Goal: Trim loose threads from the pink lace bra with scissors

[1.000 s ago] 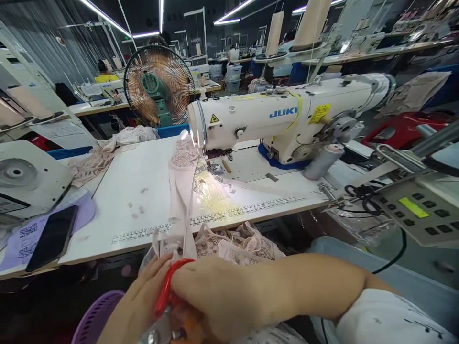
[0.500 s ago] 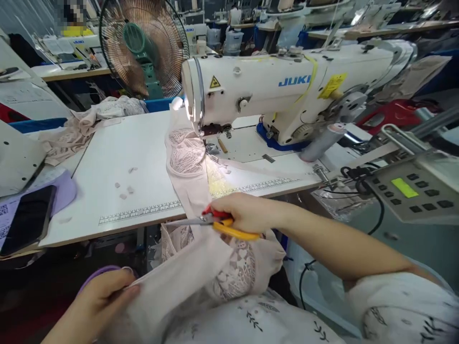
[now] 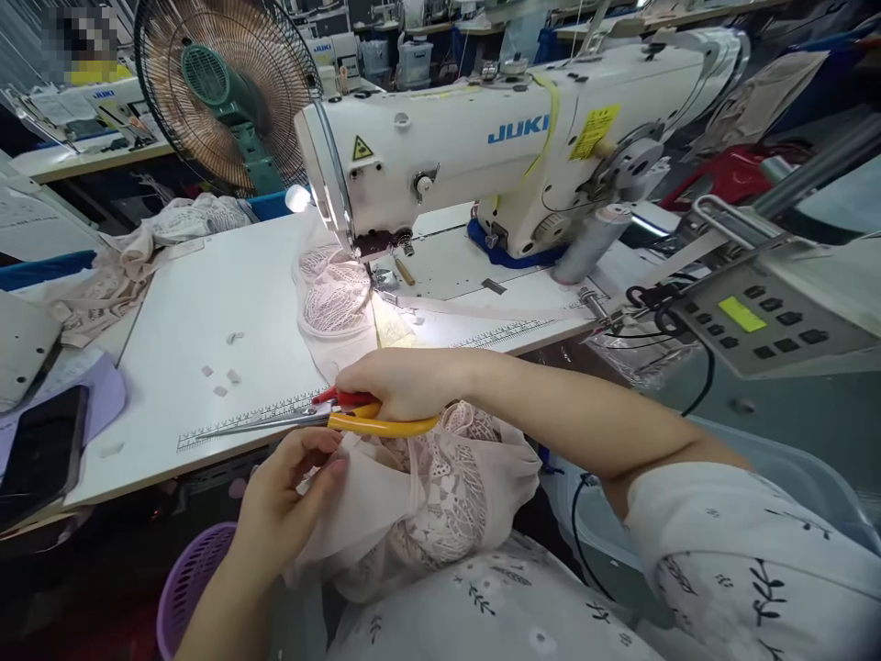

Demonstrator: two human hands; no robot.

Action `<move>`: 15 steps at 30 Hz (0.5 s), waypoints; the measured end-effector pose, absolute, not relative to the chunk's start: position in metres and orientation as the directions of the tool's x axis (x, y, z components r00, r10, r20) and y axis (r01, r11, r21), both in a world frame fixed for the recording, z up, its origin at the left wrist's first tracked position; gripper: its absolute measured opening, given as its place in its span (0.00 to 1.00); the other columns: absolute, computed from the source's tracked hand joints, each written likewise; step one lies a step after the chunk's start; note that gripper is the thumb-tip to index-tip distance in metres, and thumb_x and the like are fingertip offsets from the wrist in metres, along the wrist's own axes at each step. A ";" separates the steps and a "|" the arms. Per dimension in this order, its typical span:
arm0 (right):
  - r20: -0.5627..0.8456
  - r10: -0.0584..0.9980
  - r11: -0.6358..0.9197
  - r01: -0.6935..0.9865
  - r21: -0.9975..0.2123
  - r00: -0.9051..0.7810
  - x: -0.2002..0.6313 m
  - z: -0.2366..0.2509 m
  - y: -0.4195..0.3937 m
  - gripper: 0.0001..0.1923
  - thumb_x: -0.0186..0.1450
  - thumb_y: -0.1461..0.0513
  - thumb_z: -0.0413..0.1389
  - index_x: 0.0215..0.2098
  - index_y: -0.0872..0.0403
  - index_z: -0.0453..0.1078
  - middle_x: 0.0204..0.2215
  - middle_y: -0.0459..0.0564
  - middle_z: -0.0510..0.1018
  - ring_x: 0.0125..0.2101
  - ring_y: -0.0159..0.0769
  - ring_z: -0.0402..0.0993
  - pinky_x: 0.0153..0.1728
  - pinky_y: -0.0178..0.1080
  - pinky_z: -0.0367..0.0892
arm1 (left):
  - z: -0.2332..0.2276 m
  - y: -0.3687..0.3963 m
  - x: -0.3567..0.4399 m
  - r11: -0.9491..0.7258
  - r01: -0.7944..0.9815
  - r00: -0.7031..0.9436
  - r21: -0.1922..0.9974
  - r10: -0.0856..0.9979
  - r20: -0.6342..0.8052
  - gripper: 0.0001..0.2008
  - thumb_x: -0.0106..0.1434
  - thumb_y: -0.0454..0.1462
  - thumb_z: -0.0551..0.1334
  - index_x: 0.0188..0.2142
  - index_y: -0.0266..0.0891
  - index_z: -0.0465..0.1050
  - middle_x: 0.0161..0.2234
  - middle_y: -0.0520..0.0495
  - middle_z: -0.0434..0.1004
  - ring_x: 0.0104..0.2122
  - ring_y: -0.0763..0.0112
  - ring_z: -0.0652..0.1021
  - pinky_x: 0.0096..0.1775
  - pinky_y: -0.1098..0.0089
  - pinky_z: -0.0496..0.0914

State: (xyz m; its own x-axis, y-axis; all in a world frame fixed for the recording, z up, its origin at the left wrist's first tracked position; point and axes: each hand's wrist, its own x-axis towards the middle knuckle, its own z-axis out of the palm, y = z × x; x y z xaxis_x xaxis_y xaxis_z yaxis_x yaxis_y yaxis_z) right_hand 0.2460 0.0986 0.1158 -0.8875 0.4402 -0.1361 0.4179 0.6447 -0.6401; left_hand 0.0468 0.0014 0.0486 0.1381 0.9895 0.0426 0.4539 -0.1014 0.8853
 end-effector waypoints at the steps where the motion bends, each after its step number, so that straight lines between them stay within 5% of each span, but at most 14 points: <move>1: -0.131 0.434 0.650 0.410 -0.639 -0.891 0.247 0.115 0.099 0.11 0.60 0.66 0.52 0.24 0.53 0.52 0.23 0.42 0.63 0.23 0.28 0.57 0.25 0.33 0.53 | 0.048 0.003 0.050 -0.087 0.431 0.123 0.898 0.992 0.037 0.04 0.58 0.38 0.62 0.34 0.43 0.69 0.35 0.49 0.74 0.35 0.70 0.76 0.37 0.75 0.72; 15: -0.073 0.375 0.663 0.322 -0.676 -0.924 0.252 0.109 0.104 0.11 0.58 0.66 0.52 0.24 0.53 0.52 0.23 0.42 0.63 0.23 0.29 0.57 0.24 0.34 0.54 | 0.057 0.008 0.056 0.140 0.365 0.141 0.920 0.969 -0.204 0.08 0.55 0.40 0.65 0.30 0.38 0.71 0.27 0.49 0.71 0.27 0.70 0.71 0.27 0.73 0.67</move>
